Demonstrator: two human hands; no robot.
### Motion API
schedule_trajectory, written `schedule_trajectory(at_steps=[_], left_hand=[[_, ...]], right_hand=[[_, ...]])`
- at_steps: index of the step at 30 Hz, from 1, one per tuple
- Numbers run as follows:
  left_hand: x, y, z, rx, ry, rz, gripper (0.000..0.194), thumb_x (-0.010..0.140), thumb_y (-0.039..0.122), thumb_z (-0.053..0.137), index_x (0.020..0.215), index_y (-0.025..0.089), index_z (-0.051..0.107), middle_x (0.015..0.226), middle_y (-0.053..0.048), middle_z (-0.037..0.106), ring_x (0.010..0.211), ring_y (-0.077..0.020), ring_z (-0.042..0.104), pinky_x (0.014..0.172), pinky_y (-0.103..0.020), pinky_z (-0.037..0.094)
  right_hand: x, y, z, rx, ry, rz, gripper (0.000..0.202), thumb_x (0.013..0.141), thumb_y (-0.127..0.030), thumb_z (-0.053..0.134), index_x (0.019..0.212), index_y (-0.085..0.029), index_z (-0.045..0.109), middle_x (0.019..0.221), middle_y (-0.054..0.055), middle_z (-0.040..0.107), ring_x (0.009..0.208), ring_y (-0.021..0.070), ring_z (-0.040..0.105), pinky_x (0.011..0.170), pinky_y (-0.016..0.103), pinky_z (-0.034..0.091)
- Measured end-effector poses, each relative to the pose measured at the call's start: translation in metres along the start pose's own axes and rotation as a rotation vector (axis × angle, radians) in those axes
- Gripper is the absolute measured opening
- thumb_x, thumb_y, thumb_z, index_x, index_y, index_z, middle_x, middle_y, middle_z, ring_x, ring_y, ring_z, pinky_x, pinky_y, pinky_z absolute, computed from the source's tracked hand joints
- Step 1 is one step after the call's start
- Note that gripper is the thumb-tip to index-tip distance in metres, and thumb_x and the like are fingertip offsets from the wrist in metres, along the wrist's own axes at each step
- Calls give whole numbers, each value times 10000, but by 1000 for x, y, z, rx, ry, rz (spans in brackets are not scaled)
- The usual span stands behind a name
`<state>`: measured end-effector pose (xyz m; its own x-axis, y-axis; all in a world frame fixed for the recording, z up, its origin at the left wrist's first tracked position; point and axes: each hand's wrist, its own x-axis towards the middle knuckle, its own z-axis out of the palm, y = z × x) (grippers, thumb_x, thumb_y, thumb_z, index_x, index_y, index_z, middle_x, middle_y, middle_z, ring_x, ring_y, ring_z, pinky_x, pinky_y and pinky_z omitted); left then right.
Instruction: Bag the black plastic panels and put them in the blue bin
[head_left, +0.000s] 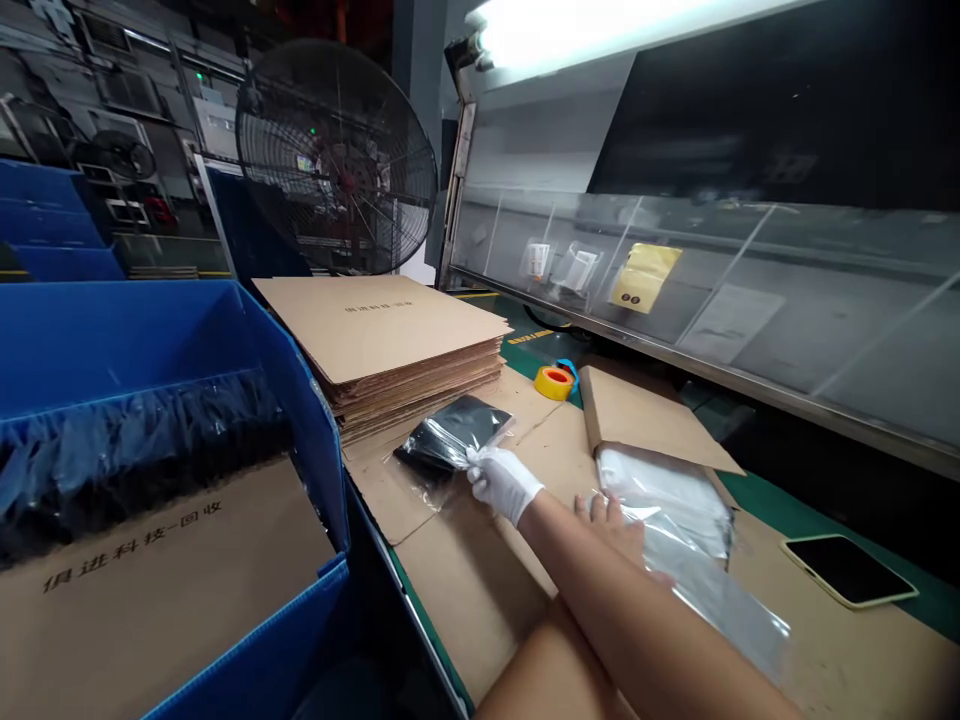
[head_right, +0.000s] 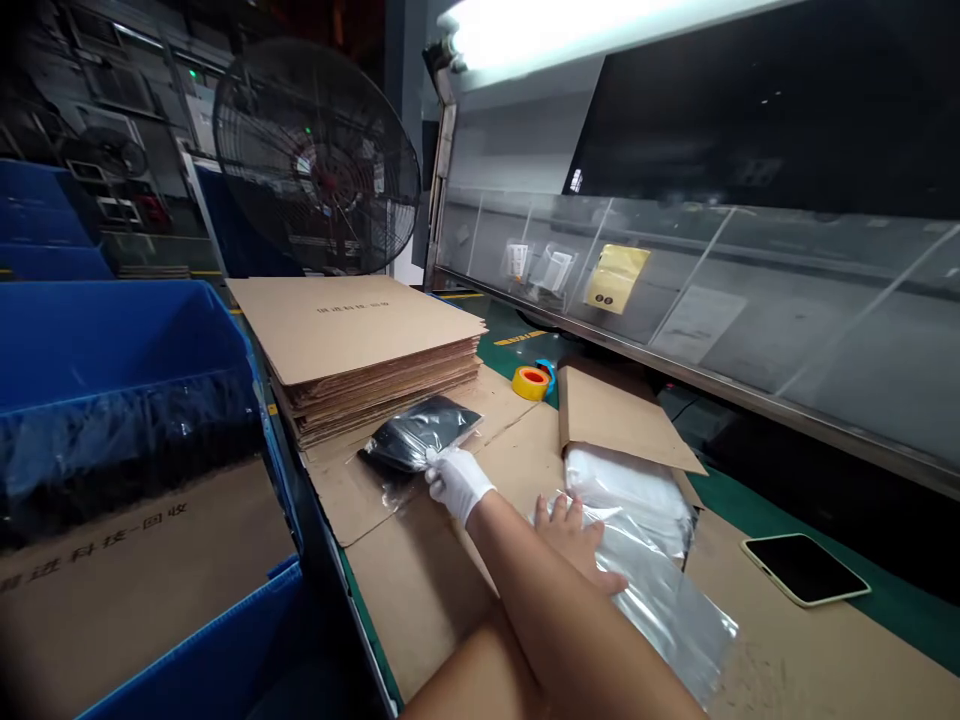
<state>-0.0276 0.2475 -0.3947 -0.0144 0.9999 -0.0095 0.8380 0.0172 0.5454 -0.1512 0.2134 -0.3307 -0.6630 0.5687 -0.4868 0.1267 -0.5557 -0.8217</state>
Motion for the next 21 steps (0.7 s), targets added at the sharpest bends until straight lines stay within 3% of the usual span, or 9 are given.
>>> schedule_trajectory(at_steps=[3, 12, 14, 17, 21], left_hand=[[5, 1, 1, 43, -13, 3, 781, 776, 642, 506, 1412, 200, 411, 1553, -157, 194, 1434, -353, 94, 1129, -588, -32], [4, 0, 4, 32, 25, 14, 795, 772, 698, 451, 1393, 201, 435, 1541, -162, 228, 1429, -354, 116, 1131, -575, -35], [4, 0, 4, 29, 34, 15, 822, 754, 722, 455, 1390, 202, 441, 1541, -163, 228, 1429, -353, 120, 1132, -576, -30], [4, 1, 5, 30, 47, 6, 822, 751, 728, 453, 1387, 207, 449, 1542, -151, 234, 1430, -344, 127, 1136, -572, -17], [-1, 6, 4, 49, 73, -4, 800, 781, 699, 437, 1399, 190, 437, 1539, -146, 246, 1428, -340, 127, 1139, -563, -29]], right_hand=[[6, 12, -2, -39, 13, 29, 153, 922, -283, 550, 907, -131, 548, 656, -68, 457, 430, 17, 338, 355, 133, 269], [8, 26, 11, -104, 21, 33, 197, 899, -184, 548, 739, -164, 435, 544, -108, 353, 368, 7, 281, 322, 119, 155], [8, 26, 11, -120, 2, 32, 208, 869, -164, 579, 720, -166, 433, 525, -105, 380, 367, 6, 311, 326, 106, 187], [4, 23, 8, -160, -71, 64, 170, 807, -166, 645, 734, -163, 492, 540, -57, 514, 419, 35, 456, 368, 110, 337], [0, 20, -1, -198, -63, 108, 232, 772, -320, 695, 810, -182, 513, 548, -17, 588, 426, 111, 546, 365, 185, 417]])
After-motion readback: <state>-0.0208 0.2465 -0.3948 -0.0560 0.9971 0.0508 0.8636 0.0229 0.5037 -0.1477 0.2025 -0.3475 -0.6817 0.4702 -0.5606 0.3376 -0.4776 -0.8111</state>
